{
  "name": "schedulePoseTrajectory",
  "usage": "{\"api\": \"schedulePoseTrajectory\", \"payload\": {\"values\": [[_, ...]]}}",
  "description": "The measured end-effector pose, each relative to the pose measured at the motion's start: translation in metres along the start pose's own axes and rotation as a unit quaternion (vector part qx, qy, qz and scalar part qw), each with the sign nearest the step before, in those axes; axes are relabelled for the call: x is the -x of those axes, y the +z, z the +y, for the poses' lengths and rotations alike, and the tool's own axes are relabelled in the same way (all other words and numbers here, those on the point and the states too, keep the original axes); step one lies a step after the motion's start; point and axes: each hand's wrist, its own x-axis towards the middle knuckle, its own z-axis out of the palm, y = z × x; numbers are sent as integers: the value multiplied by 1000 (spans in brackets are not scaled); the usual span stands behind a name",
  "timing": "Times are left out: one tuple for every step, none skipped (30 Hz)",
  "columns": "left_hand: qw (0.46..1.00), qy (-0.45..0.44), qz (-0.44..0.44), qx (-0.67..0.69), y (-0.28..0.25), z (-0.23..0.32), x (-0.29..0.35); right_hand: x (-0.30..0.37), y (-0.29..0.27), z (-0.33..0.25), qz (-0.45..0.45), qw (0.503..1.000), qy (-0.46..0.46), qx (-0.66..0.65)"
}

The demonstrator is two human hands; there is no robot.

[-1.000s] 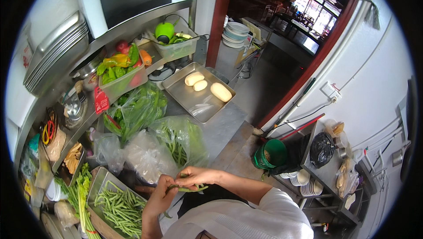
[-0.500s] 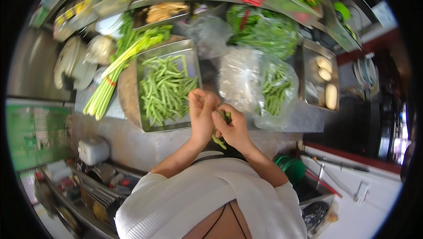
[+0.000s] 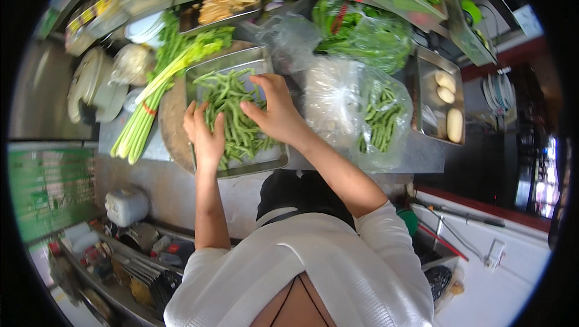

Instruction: The person snaps green beans by hand, breaking off the ends and splitting them into smaller pieces. The prepared pieces are placed into a metal tray on the counter.

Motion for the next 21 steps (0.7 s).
{"api": "schedulePoseTrajectory", "payload": {"values": [[1000,-6,1,1,2,5,3,3,-14,-2,7,1000,3,-17],[1000,-16,0,-1,1,11,9,7,-32,-5,34,999,22,-4],[999,-14,7,34,4,16,11,12,-54,3,75,996,47,24],[997,-20,23,73,7,24,14,16,-80,11,116,989,69,52],[993,-31,20,114,11,29,18,26,-105,29,163,977,128,39],[988,-40,14,152,14,34,20,41,-130,49,213,959,187,23],[985,-36,3,167,15,48,20,55,-153,59,232,940,248,-1],[982,-17,-7,189,19,59,21,70,-174,66,250,919,304,-25],[972,-4,-39,232,24,66,24,86,-190,71,257,888,375,-69],[959,10,-70,276,30,75,26,102,-202,75,262,851,441,-113],[945,24,-105,308,35,90,27,117,-209,83,269,824,485,-111],[935,60,-155,312,38,105,26,134,-214,92,277,794,531,-109],[913,112,-204,335,45,117,24,158,-213,112,267,787,547,-105],[893,139,-248,348,51,134,24,182,-212,138,260,780,561,-101],[873,163,-291,355,56,150,25,193,-211,152,248,773,576,-100],[857,226,-306,347,64,164,25,190,-209,151,253,766,567,-166],[844,239,-354,326,72,181,24,179,-204,147,257,758,553,-231],[839,259,-366,309,79,194,30,168,-197,144,260,746,538,-296],[831,284,-376,295,91,207,35,161,-195,151,277,746,546,-262],[822,309,-388,280,101,212,39,159,-195,164,291,720,557,-293],[820,334,-404,230,113,209,45,155,-195,179,303,693,568,-324]]}}
